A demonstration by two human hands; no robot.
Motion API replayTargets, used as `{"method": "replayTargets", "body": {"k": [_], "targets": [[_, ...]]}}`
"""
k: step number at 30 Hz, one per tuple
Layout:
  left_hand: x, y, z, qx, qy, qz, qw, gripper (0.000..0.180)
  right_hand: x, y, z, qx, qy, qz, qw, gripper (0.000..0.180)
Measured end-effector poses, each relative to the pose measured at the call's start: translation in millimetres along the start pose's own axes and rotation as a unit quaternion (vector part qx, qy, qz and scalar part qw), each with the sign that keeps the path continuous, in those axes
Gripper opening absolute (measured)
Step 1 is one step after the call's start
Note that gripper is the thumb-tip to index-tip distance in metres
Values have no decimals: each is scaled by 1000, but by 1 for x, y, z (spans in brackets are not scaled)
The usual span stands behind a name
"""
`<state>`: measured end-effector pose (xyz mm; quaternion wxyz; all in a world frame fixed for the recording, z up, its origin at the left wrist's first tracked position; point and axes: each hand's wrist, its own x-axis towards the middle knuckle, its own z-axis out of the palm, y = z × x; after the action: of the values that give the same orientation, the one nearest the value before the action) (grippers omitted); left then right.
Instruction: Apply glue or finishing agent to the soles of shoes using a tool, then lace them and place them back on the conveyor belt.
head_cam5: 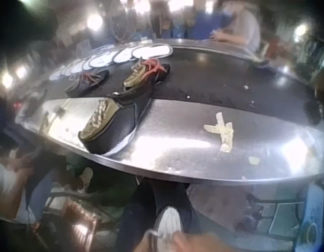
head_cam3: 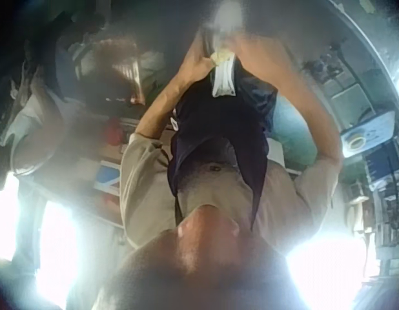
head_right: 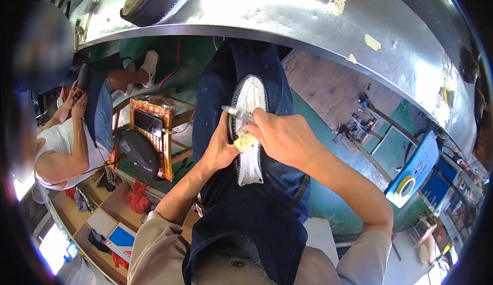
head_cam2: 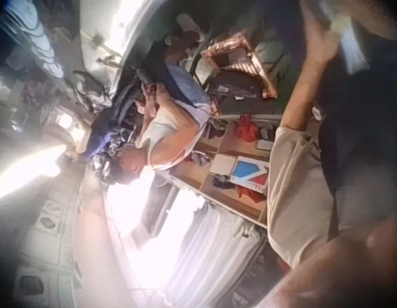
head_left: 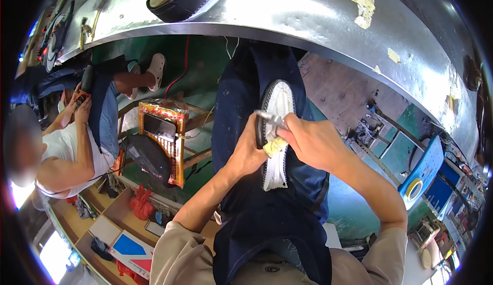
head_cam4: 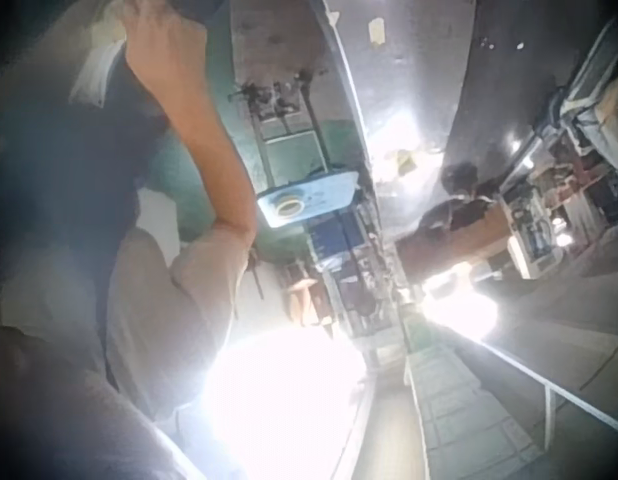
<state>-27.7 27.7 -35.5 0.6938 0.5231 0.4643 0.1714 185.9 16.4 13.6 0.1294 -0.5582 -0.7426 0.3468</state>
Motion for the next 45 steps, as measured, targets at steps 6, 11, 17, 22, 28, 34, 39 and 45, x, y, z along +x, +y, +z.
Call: {"method": "replayTargets", "body": {"k": [6, 11, 17, 22, 28, 34, 39, 45], "targets": [[8, -11, 5, 39, 41, 25, 998, 82, 5, -1, 0, 25, 77, 33, 996, 29], [0, -28, -15, -105, 99, 0, 990, 52, 6, -1, 20, 29, 44, 20, 998, 31], [-23, 4, -11, -525, 3, -13, 851, 67, -56, 27, 36, 339, 135, 314, 877, 28], [18, -30, -20, -265, 111, 3, 958, 61, -51, 31, 32, 370, 126, 327, 861, 30], [11, -17, -21, -131, 109, 59, 984, 60, -43, 33, 47, 296, 153, 279, 901, 31], [-6, 4, -36, -437, 4, -59, 897, 67, -50, 37, 45, 350, 192, 315, 861, 31], [-1, -21, 7, -439, 32, -205, 874, 93, -49, 32, 41, 333, 183, 267, 886, 33], [-8, 21, -3, -368, 2, -226, 902, 105, -49, 14, -55, 121, 331, 162, 922, 33]]}}
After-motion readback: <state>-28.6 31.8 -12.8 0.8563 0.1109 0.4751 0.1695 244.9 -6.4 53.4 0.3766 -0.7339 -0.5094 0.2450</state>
